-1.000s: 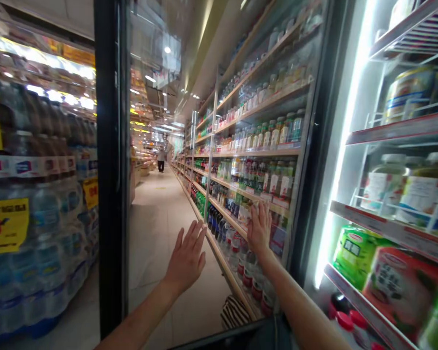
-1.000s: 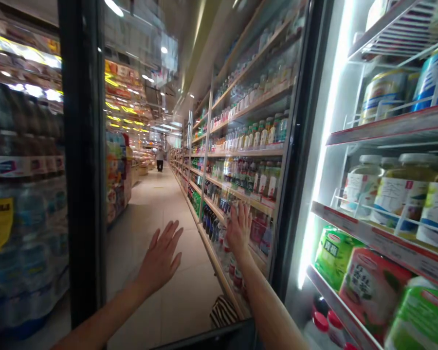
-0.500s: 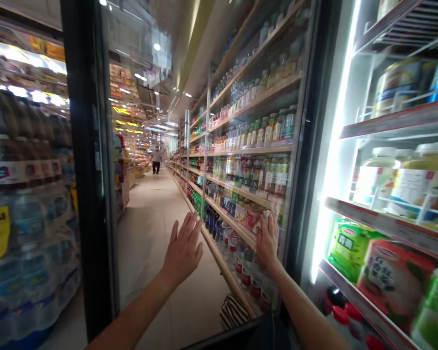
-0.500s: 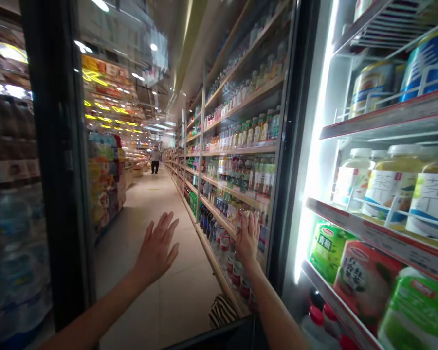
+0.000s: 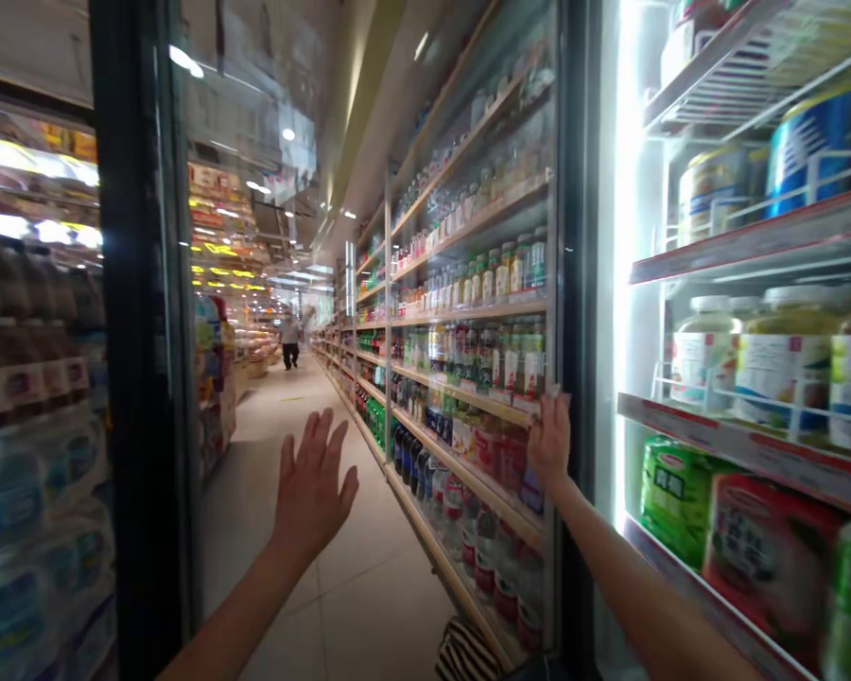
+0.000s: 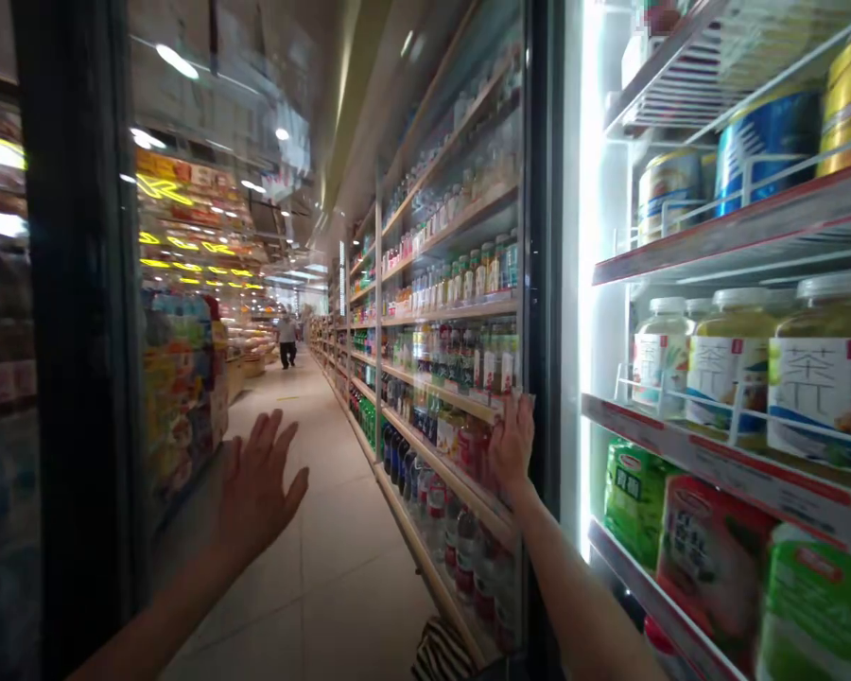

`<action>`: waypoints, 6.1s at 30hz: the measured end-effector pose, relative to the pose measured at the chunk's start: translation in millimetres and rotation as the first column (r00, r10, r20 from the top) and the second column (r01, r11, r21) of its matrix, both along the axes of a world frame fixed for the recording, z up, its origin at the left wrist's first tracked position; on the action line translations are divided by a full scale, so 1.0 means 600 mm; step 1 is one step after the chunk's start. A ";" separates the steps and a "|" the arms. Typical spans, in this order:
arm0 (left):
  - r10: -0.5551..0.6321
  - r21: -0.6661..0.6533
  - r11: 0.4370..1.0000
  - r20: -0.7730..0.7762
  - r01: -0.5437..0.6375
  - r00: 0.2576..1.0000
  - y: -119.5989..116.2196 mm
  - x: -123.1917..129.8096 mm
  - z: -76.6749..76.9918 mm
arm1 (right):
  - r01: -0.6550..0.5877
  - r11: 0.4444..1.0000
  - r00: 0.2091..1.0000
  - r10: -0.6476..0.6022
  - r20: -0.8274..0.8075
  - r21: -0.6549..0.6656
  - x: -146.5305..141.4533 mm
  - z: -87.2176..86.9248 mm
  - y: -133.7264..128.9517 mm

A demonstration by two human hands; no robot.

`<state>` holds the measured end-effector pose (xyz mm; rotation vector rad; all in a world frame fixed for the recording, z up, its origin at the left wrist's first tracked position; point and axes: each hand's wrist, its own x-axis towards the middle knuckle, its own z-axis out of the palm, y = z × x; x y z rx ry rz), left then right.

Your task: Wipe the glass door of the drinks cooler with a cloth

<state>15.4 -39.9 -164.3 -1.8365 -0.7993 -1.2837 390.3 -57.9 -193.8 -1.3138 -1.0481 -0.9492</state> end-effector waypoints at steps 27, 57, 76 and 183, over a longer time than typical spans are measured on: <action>0.102 0.166 0.978 0.151 -0.127 0.983 0.045 -0.059 0.138 | -0.134 0.980 0.915 0.066 0.398 0.146 -0.221 0.235 0.053; 0.043 0.172 0.982 0.166 -0.072 0.985 -0.019 -0.168 0.104 | -0.213 0.976 0.758 0.196 0.622 -0.049 -0.524 0.392 0.069; 0.017 0.220 0.973 0.248 -0.074 0.969 -0.054 -0.243 0.158 | -0.245 0.947 0.247 0.268 0.931 -0.207 -0.584 0.333 0.077; 0.102 0.185 0.975 0.131 -0.126 0.986 0.057 -0.003 0.246 | -0.055 0.998 0.810 0.034 0.585 0.017 -0.159 0.238 0.041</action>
